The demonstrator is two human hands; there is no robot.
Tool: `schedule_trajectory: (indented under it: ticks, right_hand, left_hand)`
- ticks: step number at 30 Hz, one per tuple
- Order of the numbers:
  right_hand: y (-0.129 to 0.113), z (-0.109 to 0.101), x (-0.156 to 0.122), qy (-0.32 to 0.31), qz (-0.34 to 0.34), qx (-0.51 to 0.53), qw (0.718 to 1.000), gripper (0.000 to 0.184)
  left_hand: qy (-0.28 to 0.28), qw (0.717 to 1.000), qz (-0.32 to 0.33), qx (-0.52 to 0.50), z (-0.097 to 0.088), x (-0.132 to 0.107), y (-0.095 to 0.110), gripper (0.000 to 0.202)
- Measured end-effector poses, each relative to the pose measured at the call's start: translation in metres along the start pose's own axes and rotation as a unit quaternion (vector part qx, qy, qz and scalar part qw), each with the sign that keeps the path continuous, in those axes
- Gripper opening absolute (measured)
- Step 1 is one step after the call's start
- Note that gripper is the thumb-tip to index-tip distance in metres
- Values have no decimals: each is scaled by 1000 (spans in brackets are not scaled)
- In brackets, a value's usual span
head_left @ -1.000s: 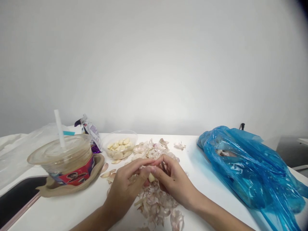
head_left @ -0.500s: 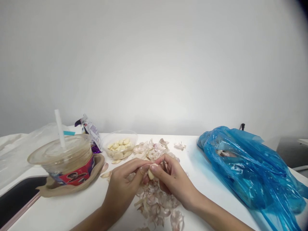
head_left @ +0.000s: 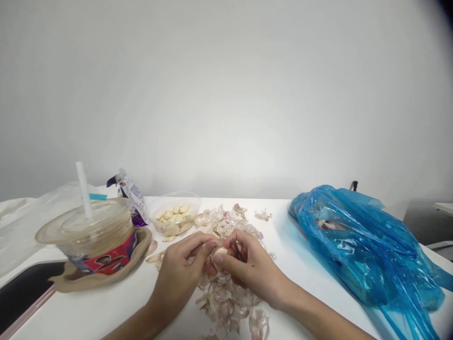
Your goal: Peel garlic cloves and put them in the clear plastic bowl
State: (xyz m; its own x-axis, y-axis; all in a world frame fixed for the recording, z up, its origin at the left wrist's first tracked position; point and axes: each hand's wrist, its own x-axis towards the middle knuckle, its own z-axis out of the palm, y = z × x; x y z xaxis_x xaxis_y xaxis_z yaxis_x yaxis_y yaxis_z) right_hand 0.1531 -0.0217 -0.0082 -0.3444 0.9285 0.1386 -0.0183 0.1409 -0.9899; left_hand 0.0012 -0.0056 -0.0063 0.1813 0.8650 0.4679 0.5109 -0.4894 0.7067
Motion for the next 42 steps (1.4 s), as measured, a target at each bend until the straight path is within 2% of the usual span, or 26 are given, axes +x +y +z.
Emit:
schedule_trajectory:
  ticks: [12, 18, 23, 30, 34, 37, 42]
  right_hand:
    - [3, -2, 1, 5, -4, -45, 999, 22]
    - [4, -3, 0, 12, -2, -88, 996, 23]
    - [2, -3, -1, 13, -6, -109, 994, 24]
    - [-1, -3, -1, 0, -4, -108, 994, 23]
    - [-3, -2, 0, 13, -19, -132, 991, 19]
    - [-4, -1, 0, -4, -20, -116, 993, 13]
    - [-5, 0, -1, -15, -13, -74, 997, 13]
  left_hand:
    - [-46, 993, -63, -88, 3, -1, 0, 19]
    - [-53, 991, -74, -96, 3, -3, 2, 20]
    - [-47, 994, -60, -75, 3, -4, 3, 20]
    - [-34, 999, -1, 6, 1, -5, 2, 19]
    - [-67, 998, 15, 10, 1, -4, -1, 19]
    - [-102, 994, 11, -20, 1, -2, -1, 21]
    - [-106, 993, 0, -43, 1, -3, 2, 19]
